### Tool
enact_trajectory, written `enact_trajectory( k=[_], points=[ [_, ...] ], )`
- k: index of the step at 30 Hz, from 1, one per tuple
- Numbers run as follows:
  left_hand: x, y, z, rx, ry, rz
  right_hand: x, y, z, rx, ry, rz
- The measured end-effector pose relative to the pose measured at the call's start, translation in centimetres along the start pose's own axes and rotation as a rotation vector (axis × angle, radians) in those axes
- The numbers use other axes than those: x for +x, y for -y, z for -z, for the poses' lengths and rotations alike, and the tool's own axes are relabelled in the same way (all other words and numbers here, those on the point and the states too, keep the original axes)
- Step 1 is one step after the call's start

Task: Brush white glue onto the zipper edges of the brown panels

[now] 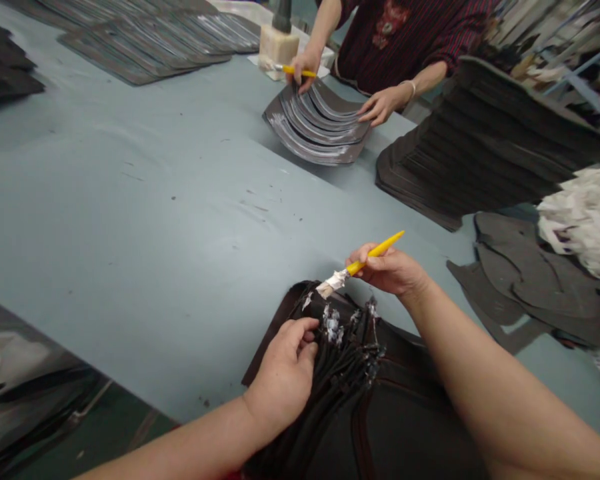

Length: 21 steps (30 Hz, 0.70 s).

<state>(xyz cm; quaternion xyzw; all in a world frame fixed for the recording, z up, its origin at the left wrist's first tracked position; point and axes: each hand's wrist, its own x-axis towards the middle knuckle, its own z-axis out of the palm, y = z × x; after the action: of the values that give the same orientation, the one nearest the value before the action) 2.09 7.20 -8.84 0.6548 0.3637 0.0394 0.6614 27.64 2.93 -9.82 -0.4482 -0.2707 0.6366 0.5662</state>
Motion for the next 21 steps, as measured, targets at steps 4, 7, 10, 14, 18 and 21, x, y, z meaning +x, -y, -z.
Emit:
enact_trajectory(
  k=[4, 7, 10, 14, 18, 21],
  points=[
    [-0.3, -0.6, 0.2, 0.018, 0.023, -0.074, 0.4, -0.2, -0.2, -0.045, 0.158, -0.073],
    [-0.4, -0.7, 0.2, 0.019, -0.007, -0.091, 0.6, 0.0, -0.6, -0.078, 0.264, -0.118],
    [-0.4, -0.4, 0.2, 0.013, -0.026, -0.094, 0.5, 0.7, -0.6, -0.068, 0.283, -0.111],
    [-0.6, -0.1, 0.2, 0.021, -0.022, -0.132, 0.4, 1.3, -0.2, -0.038, 0.211, -0.046],
    [-1.0, -0.3, 0.1, 0.055, -0.014, -0.192, 1.0, 1.0, -0.7, -0.091, 0.28, -0.102],
    [-1.3, -0.6, 0.0, 0.075, -0.002, -0.199, 1.1, 1.1, -1.3, -0.15, 0.368, -0.173]
  ],
)
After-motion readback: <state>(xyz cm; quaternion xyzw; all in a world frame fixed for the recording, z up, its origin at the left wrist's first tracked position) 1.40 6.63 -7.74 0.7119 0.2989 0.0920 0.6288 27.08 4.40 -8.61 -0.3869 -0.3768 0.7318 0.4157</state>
